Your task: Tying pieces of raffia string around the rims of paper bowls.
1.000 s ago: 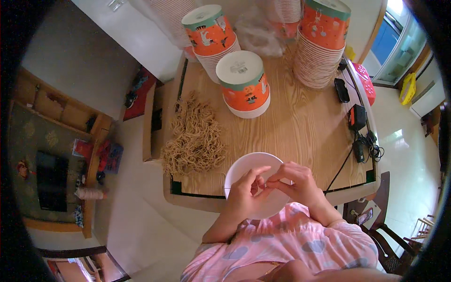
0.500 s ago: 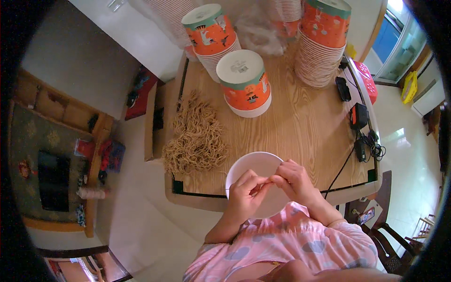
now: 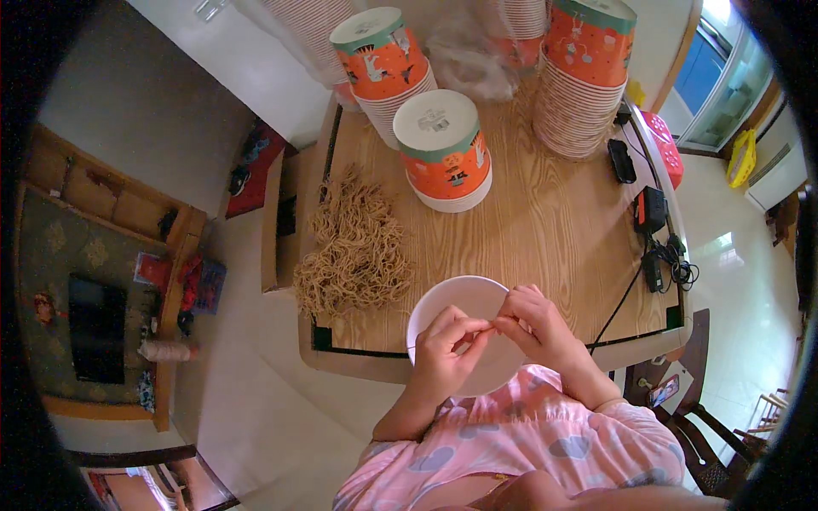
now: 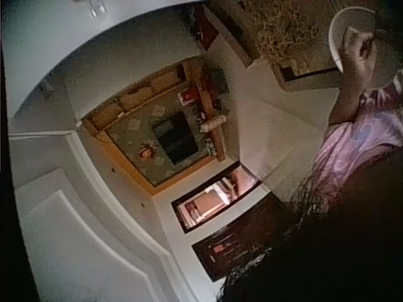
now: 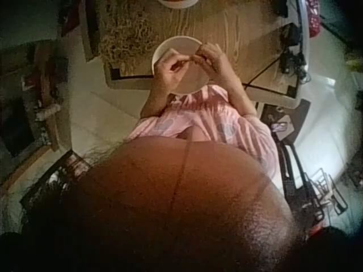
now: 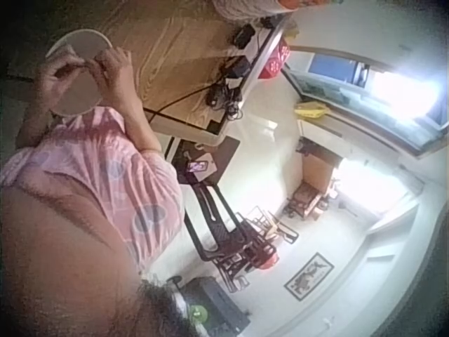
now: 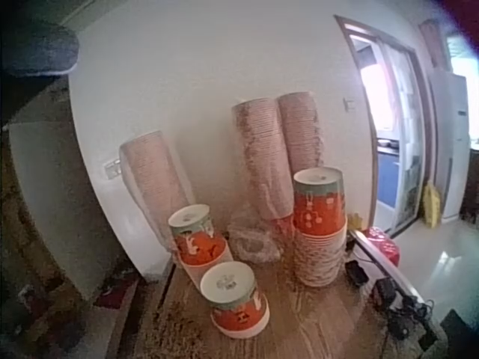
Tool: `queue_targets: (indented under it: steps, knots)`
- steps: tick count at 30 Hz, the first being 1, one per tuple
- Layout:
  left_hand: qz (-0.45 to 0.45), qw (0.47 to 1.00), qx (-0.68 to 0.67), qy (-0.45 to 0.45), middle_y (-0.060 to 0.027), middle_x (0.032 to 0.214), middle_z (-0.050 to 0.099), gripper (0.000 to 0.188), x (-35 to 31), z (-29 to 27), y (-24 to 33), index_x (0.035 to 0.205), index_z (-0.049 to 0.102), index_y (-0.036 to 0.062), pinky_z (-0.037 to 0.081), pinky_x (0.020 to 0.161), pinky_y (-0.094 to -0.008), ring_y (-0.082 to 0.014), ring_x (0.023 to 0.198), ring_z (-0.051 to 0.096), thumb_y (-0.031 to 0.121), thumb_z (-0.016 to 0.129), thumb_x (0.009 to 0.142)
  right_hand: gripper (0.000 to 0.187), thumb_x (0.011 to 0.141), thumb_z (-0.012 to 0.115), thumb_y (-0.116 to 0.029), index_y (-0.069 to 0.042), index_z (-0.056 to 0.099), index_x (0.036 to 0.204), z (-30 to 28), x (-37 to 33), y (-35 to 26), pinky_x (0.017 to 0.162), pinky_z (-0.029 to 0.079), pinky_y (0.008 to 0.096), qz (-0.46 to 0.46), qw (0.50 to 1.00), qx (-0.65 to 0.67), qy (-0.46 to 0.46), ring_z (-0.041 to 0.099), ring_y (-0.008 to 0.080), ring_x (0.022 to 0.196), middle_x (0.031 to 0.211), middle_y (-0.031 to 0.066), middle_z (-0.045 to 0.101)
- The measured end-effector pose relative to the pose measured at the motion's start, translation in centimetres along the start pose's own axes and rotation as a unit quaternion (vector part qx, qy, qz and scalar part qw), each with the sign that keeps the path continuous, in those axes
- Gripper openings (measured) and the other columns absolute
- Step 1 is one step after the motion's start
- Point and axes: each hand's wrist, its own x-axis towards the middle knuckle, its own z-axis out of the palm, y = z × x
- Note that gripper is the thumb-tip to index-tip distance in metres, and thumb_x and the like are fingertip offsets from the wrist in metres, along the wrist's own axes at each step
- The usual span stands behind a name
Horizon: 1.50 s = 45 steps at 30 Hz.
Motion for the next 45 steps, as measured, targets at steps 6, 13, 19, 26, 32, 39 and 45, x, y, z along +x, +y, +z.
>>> queue_targets:
  steps: [6, 13, 19, 26, 32, 39, 45]
  knots:
    - [0.002, 1.0, -0.004, 0.017, -0.0029, 0.071, 0.054, 0.011, 0.1, 0.1, -0.3, 0.083, 0.065, 0.0037, 0.041, 0.048, -0.0213, -0.0089, 0.058, 0.052, -0.001, 0.068, 0.074, 0.01, 0.08, 0.062, -0.011, -0.006, 0.053, 0.08, 0.1, 0.0, -0.3, 0.069, 0.037, 0.0355, 0.004, 0.999, 0.039, 0.007, 0.051, 0.0261, 0.076, 0.077, 0.0073, 0.054]
    - [-0.014, 0.999, -0.022, 0.039, -0.0021, 0.069, 0.053, 0.01, 0.1, -0.2, -0.8, 0.082, 0.065, 0.004, 0.038, 0.046, -0.0199, -0.007, 0.056, 0.049, -0.001, 0.067, 0.074, 0.014, 0.073, 0.066, -0.001, -0.003, 0.055, 0.081, 0.2, 0.4, -0.4, 0.07, 0.041, 0.0341, -0.025, 0.999, 0.037, 0.023, 0.053, 0.0246, 0.075, 0.078, 0.0075, 0.054]
    - [-0.01, 0.999, 0.019, 0.032, -0.0021, 0.07, 0.053, 0.009, 0.5, -0.7, -0.5, 0.082, 0.064, 0.0046, 0.039, 0.047, -0.0206, -0.0083, 0.056, 0.051, 0.0, 0.067, 0.075, 0.022, 0.074, 0.067, -0.005, -0.004, 0.053, 0.091, 0.3, 2.7, 1.3, 0.07, 0.043, 0.0334, 0.004, 0.994, -0.064, 0.088, 0.053, 0.0241, 0.076, 0.08, 0.0076, 0.053]
    - [-0.016, 0.997, 0.063, 0.031, -0.0025, 0.075, 0.053, 0.007, 2.2, -1.8, -2.2, 0.08, 0.063, 0.0038, 0.041, 0.052, -0.0213, -0.0105, 0.059, 0.051, 0.001, 0.067, 0.075, 0.018, 0.079, 0.06, -0.005, -0.005, 0.051, 0.094, 0.9, 2.3, 1.2, 0.052, 0.042, 0.0282, 0.128, 0.991, -0.015, 0.031, 0.05, 0.0152, 0.056, 0.066, 0.0051, 0.05]
    - [0.068, 0.978, 0.183, -0.07, -0.0041, 0.074, 0.055, 0.012, 3.1, -1.4, -3.1, 0.078, 0.058, 0.0087, 0.049, 0.052, -0.0316, -0.0212, 0.064, 0.061, 0.004, 0.067, 0.072, 0.015, 0.078, 0.059, -0.001, -0.004, 0.051, 0.09, 1.2, 0.8, 0.9, 0.05, 0.04, 0.0259, 0.162, 0.984, 0.042, 0.067, 0.046, 0.0118, 0.054, 0.065, 0.0043, 0.049]
    - [0.143, 0.964, 0.212, -0.075, -0.0033, 0.074, 0.053, 0.014, 3.3, -0.4, -4.2, 0.076, 0.057, 0.0102, 0.049, 0.054, -0.0339, -0.0223, 0.064, 0.06, 0.005, 0.068, 0.07, 0.017, 0.079, 0.06, -0.006, -0.004, 0.051, 0.093, 1.4, 0.2, 1.7, 0.05, 0.04, 0.0296, 0.148, 0.983, 0.079, 0.074, 0.047, 0.0164, 0.053, 0.062, 0.0066, 0.048]
    - [0.172, 0.955, 0.229, -0.073, -0.0036, 0.073, 0.053, 0.016, 3.5, -0.3, -4.1, 0.076, 0.055, 0.0095, 0.049, 0.057, -0.0338, -0.0224, 0.067, 0.059, 0.004, 0.068, 0.067, 0.016, 0.079, 0.06, -0.004, -0.003, 0.05, 0.092, 1.6, 0.0, 2.2, 0.049, 0.038, 0.0286, 0.129, 0.983, 0.104, 0.08, 0.044, 0.0141, 0.052, 0.061, 0.0054, 0.046]
